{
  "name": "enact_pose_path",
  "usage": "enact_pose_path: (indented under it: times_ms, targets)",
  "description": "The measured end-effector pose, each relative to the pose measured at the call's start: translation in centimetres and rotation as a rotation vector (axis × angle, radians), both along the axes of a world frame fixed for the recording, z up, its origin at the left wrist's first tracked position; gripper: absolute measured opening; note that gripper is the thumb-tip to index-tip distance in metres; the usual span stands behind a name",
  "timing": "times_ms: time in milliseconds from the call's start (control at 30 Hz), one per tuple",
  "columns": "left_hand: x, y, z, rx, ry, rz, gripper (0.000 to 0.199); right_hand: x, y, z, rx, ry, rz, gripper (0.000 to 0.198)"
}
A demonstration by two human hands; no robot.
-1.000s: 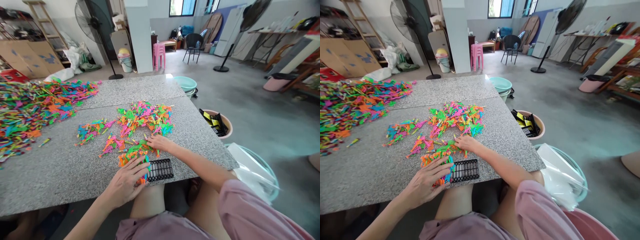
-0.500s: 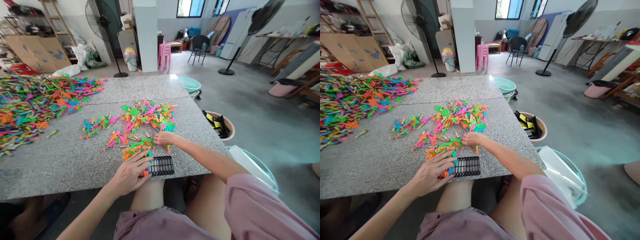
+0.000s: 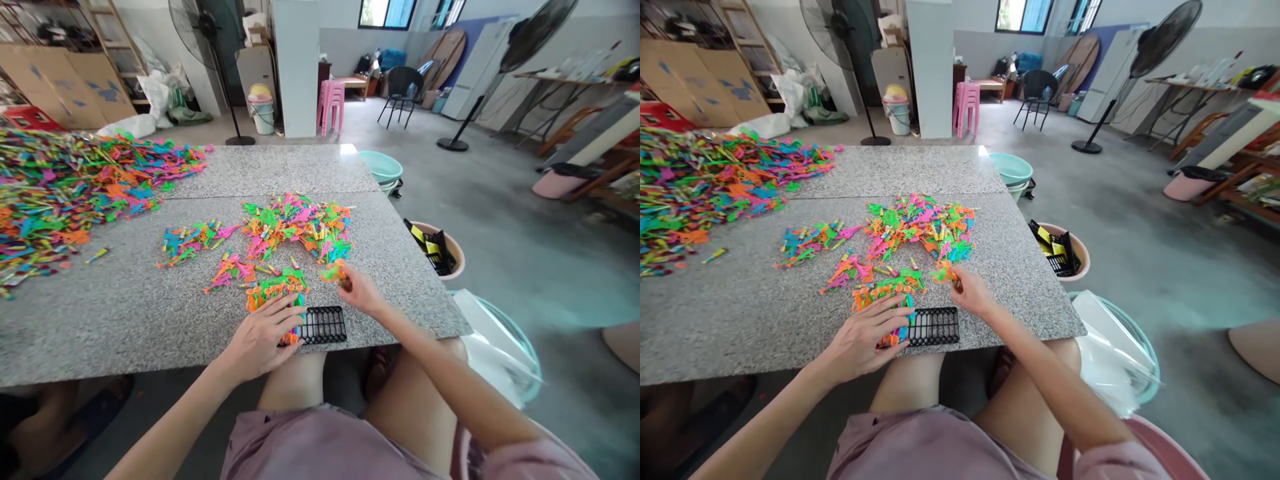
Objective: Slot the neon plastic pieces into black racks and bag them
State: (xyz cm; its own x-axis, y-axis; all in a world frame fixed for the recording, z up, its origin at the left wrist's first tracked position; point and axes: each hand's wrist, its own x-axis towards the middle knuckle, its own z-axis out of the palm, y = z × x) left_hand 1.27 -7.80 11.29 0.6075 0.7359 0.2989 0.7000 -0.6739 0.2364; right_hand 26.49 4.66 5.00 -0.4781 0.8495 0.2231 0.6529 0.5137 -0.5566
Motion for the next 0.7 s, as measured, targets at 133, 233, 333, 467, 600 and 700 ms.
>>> enact_pose_path:
  times_ms: [133, 233, 333, 467, 600, 700]
  targets:
    - [0.0, 0.0, 0.0, 0.011, -0.003, 0.002, 0.016, -1.0, -5.5, -1.1, -0.329, 0.213, 0.003, 0.003]
    - [0.0, -0.1, 0.0, -0.001, 0.019, 0.009, 0.017, -2.1, -7.9, -1.4, -0.518, 0.383, -0.032, 0.004]
    - [-0.1, -0.1, 0.0, -0.014, 0.030, 0.009, 0.018, -2.9, -9.4, -1.6, -0.634, 0.553, -0.048, 0.011]
    - [0.0, -0.1, 0.0, 0.003, 0.028, 0.006, 0.019, -3.7, -10.5, -1.9, -0.577, 0.500, -0.126, 0.010]
    - [0.0, 0.0, 0.0, 0.004, 0.006, -0.004, 0.019, -5.3, -11.5, -2.5, -0.357, 0.191, -0.169, 0.011]
    - [-0.1, 0.0, -0.2, -0.002, -0.001, -0.010, 0.020, -6.6, -12.1, -2.6, -0.290, 0.081, -0.134, 0.006]
